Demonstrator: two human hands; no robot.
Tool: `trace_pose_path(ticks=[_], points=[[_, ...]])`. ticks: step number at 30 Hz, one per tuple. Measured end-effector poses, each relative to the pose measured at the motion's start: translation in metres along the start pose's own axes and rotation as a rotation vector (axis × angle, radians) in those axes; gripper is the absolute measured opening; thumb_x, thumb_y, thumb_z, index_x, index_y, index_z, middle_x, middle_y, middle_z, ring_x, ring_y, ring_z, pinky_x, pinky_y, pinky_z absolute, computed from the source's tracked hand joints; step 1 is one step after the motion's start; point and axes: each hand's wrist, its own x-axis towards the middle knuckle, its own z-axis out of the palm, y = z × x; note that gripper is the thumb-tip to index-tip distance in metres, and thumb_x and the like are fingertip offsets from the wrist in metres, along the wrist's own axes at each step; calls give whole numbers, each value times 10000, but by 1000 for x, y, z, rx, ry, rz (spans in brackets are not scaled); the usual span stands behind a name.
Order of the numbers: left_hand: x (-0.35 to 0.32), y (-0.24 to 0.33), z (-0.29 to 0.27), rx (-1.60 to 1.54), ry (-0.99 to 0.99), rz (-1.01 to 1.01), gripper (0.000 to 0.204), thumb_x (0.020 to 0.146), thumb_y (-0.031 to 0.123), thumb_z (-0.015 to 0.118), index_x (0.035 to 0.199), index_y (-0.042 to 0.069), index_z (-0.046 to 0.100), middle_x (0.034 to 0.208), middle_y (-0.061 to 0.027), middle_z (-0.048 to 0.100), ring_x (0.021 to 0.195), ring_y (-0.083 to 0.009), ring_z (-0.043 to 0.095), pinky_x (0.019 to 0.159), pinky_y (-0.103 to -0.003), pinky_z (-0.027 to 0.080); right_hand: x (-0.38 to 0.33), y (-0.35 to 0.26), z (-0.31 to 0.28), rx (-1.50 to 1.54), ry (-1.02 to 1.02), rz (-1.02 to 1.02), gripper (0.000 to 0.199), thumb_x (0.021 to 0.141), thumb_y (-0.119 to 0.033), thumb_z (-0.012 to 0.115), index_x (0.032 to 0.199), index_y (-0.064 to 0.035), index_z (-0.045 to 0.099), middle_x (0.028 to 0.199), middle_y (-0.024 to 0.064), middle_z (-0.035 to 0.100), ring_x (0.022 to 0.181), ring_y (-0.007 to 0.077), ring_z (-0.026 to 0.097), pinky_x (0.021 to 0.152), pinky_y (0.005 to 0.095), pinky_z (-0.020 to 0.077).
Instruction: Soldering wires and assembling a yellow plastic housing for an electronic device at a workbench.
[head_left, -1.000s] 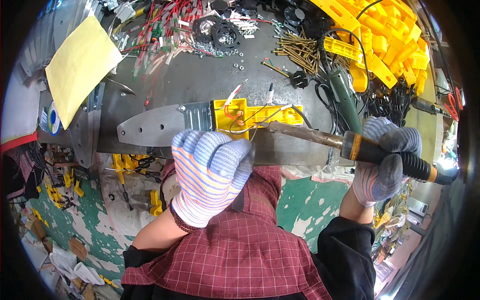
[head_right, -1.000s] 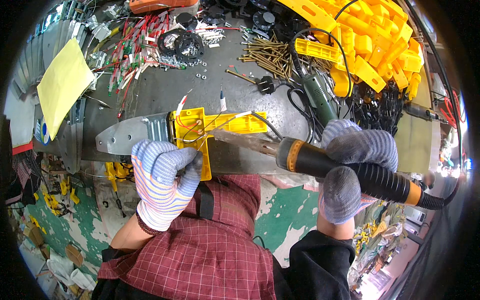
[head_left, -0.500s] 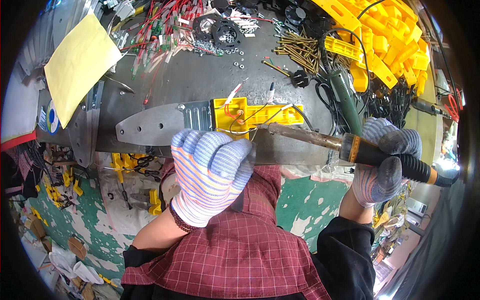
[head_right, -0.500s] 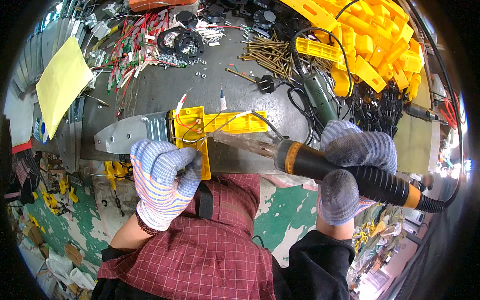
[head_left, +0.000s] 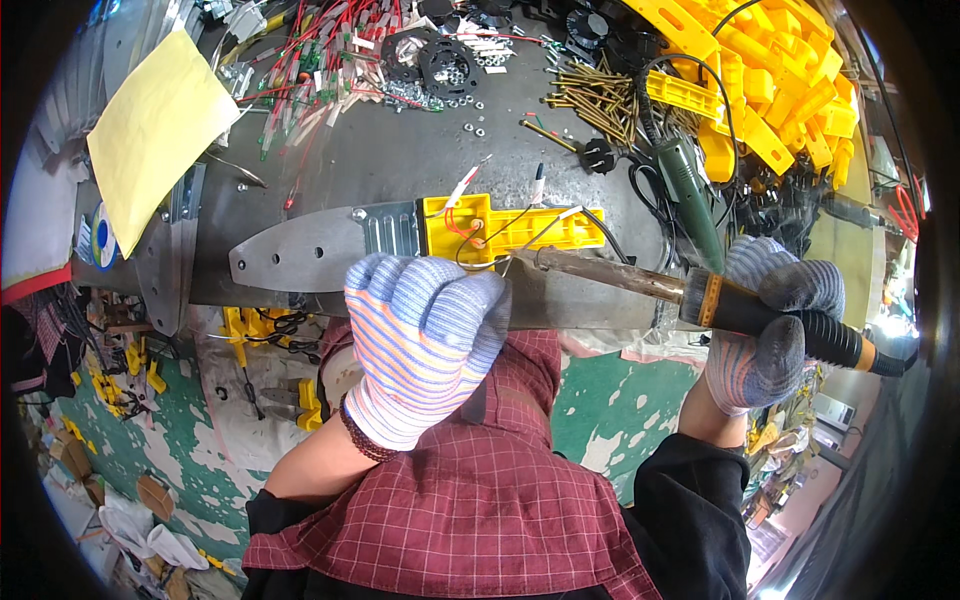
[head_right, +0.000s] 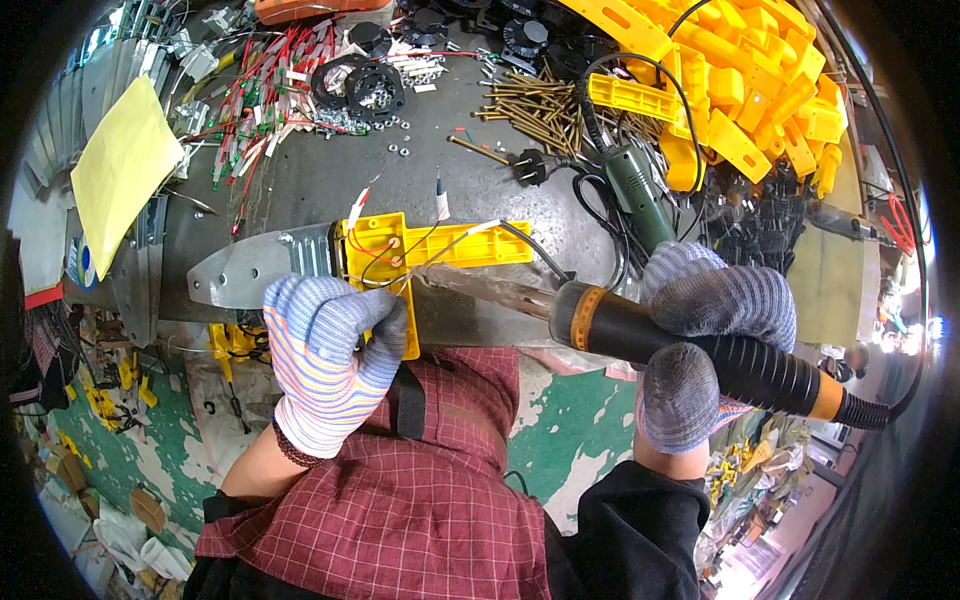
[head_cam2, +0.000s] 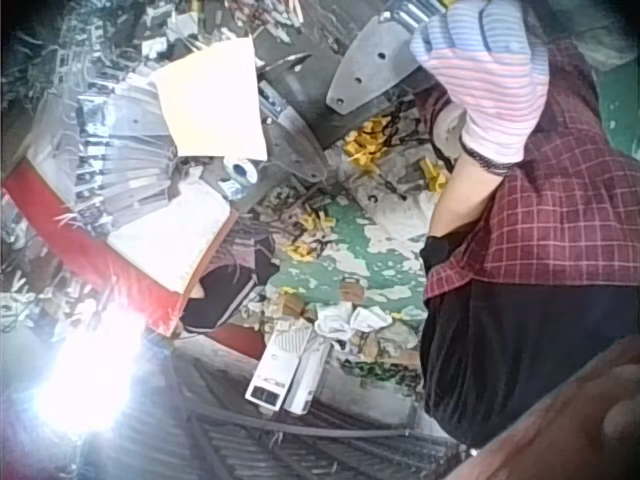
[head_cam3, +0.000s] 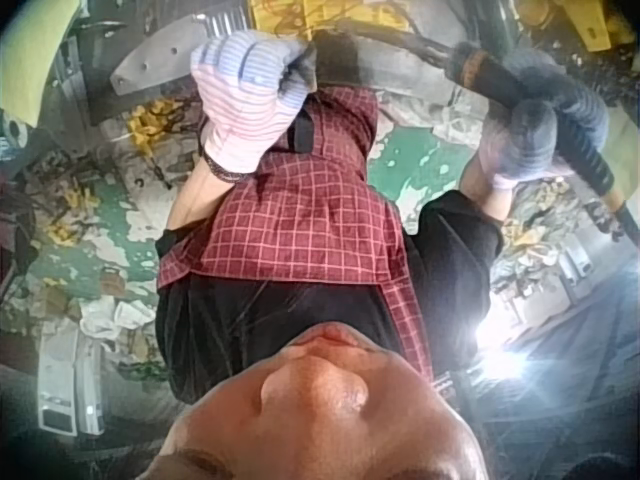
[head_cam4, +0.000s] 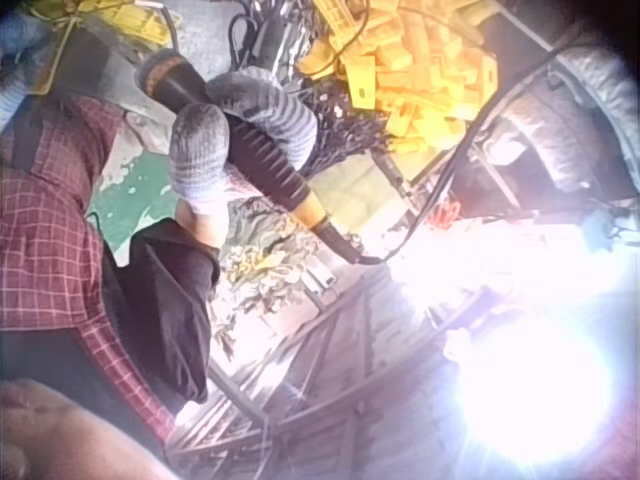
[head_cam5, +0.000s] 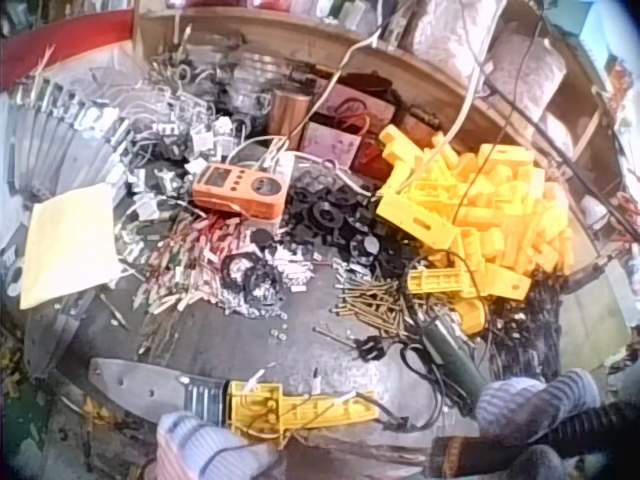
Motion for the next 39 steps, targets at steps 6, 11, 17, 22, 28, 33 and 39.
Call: trace_pose_path(ticks=[6,11,17,22,28,33,39], points=[[2,1,2,0,-5,-1,264,697,94,795,918,125,656,829,-50,584,748,-273,560,729,-415,402,3,2,-7,-58,8,-53,384,817,-346,746,920,-115,458,841,22,410,760,178,402,731,350,363],[2,1,3,-4,3,10,257,706,104,797,922,124,658,830,-52,589,755,-272,566,737,-419,408,-2,5,-16,43,57,-18,471,742,-313,846,970,-97,495,858,33,490,787,189,508,775,374,448],[-1,0,0,-10,0,14,252,711,104,794,917,126,653,823,-49,573,739,-262,553,726,-414,402,-4,4,-13,42,24,-1,470,739,-309,852,959,-100,494,852,31,499,787,182,511,781,368,444],[-20,0,-29,-85,-73,-117,304,696,125,813,947,171,648,847,-22,550,760,-249,554,696,-401,412,7,3,-17,68,43,-21,518,732,-340,888,987,-80,519,834,45,547,779,191,572,783,378,505],[-72,-26,-86,-186,-463,-303,148,780,94,777,886,93,673,877,-82,625,784,-250,607,692,-373,482,33,9,-17,191,83,-170,260,961,-271,579,1010,-16,560,917,74,552,772,210,523,754,352,463],[-102,-40,-49,112,-672,-226,404,804,257,747,1168,126,631,1149,-99,608,1079,-303,586,903,-446,475,73,22,45,-62,36,-7,243,965,-140,595,1135,31,619,1006,93,655,773,131,653,693,240,503],[-56,-25,-79,-294,-623,-169,290,845,180,704,1120,94,672,1124,-110,674,1009,-287,651,852,-413,510,142,67,76,-211,-141,-228,279,884,-95,751,1110,6,624,1010,69,709,906,104,657,843,241,519]])
